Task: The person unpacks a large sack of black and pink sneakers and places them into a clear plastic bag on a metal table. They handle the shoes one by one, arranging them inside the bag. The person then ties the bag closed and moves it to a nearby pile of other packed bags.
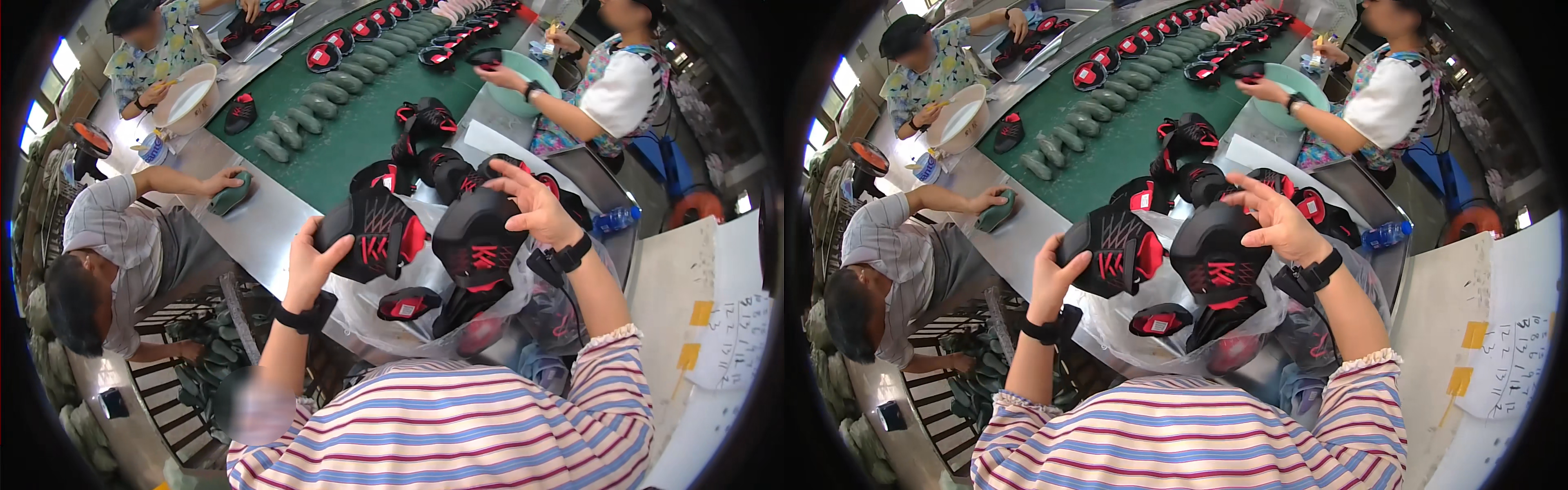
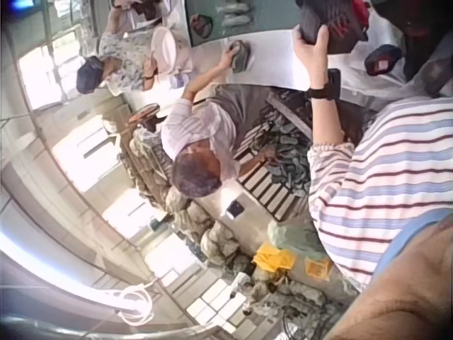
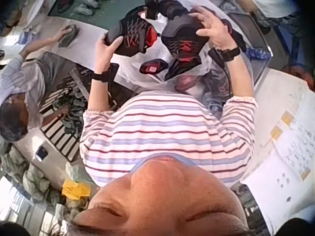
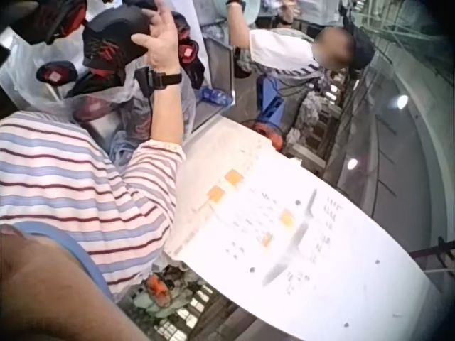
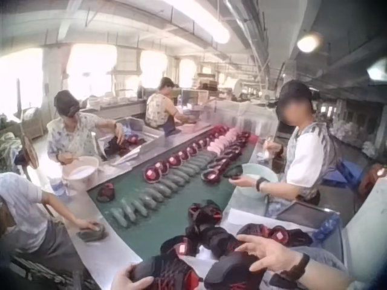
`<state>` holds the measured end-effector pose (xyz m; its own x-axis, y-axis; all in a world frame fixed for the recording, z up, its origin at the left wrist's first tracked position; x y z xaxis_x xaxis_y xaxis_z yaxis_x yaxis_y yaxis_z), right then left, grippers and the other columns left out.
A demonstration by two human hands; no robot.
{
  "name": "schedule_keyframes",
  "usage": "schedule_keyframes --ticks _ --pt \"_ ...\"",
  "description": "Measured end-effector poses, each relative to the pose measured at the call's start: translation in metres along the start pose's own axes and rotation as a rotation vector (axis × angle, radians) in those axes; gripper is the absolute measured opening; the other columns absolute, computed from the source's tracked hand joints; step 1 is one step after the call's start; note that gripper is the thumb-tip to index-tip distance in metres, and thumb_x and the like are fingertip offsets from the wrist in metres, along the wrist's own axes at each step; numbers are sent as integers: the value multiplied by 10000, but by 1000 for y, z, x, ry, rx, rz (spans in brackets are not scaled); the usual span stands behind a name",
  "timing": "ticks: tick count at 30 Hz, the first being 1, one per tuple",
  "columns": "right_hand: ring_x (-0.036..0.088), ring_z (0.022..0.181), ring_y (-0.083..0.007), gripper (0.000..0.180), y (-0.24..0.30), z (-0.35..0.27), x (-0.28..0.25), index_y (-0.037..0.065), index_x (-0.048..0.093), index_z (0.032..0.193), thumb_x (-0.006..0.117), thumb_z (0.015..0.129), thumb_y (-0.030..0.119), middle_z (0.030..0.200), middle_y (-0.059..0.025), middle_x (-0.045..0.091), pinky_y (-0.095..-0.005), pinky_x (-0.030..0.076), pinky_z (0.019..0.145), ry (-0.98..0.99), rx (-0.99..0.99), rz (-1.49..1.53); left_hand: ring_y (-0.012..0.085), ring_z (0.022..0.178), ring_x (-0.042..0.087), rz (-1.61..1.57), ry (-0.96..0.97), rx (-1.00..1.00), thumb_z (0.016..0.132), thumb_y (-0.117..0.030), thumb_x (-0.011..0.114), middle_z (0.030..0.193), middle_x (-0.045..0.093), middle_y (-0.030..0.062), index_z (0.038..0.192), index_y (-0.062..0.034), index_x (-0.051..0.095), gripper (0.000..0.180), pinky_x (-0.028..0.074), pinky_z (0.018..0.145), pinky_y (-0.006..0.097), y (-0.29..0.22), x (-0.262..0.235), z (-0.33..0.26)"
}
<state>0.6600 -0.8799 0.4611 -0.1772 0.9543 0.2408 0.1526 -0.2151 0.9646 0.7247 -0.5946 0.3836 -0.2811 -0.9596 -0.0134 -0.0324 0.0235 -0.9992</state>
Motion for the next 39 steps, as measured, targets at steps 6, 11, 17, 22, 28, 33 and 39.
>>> schedule_keyframes --ticks 6,11,17,22,28,33,39 --pt "542 956 -114 510 -37 38 12 -62 478 1199 650 744 93 1109 -87 568 -246 432 825 91 111 -156 77 725 519 231 263 120 735 -103 675 792 565 3 911 29 563 246 430 680 217 -27 51 30" --pt "518 891 -96 322 -37 71 0 -13 517 1052 658 769 53 964 -22 560 -234 409 818 18 82 28 100 795 559 -301 232 -18 777 -92 657 905 586 48 1014 23 508 303 455 732 225 -27 82 52" --pt "432 923 -81 442 -41 40 17 32 476 1124 663 728 87 973 7 477 -236 342 840 83 14 -179 269 1150 459 -1022 97 -58 888 -540 371 1224 510 107 1269 -59 421 615 337 1001 409 21 67 67" --pt "573 981 -194 449 -82 17 -56 19 433 1248 515 880 263 1189 -73 527 -325 446 870 32 135 181 218 1002 535 -1241 110 -279 813 -586 453 1116 564 59 1157 -145 516 563 433 844 352 42 70 56" --pt "583 975 -246 375 -89 66 -84 18 538 1111 364 934 299 1089 -128 594 -386 450 894 -270 61 676 270 1143 484 -1163 394 -182 826 -392 482 1262 488 94 1255 -102 440 520 397 925 451 55 87 68" --pt "530 1042 -260 465 -109 126 -174 42 363 1276 481 907 299 1163 -119 522 -454 424 889 -513 86 180 242 1121 484 -957 113 -313 835 -211 535 1176 542 52 1153 -96 498 340 368 939 529 131 62 150" --pt "603 782 -177 290 -117 103 -102 10 504 1078 571 829 143 867 -102 602 -292 494 676 -266 203 -283 187 850 552 -48 -183 106 761 -34 542 957 559 91 974 -10 517 215 466 745 322 110 25 154"
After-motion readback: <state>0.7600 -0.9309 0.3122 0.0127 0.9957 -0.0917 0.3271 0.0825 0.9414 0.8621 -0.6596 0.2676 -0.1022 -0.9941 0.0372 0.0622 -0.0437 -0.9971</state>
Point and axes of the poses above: each hand's wrist, its own z-axis towards the middle knuckle, its own x-axis out of the palm, y = z × x, the point moved 10 cm from there along z, towards the middle knuckle
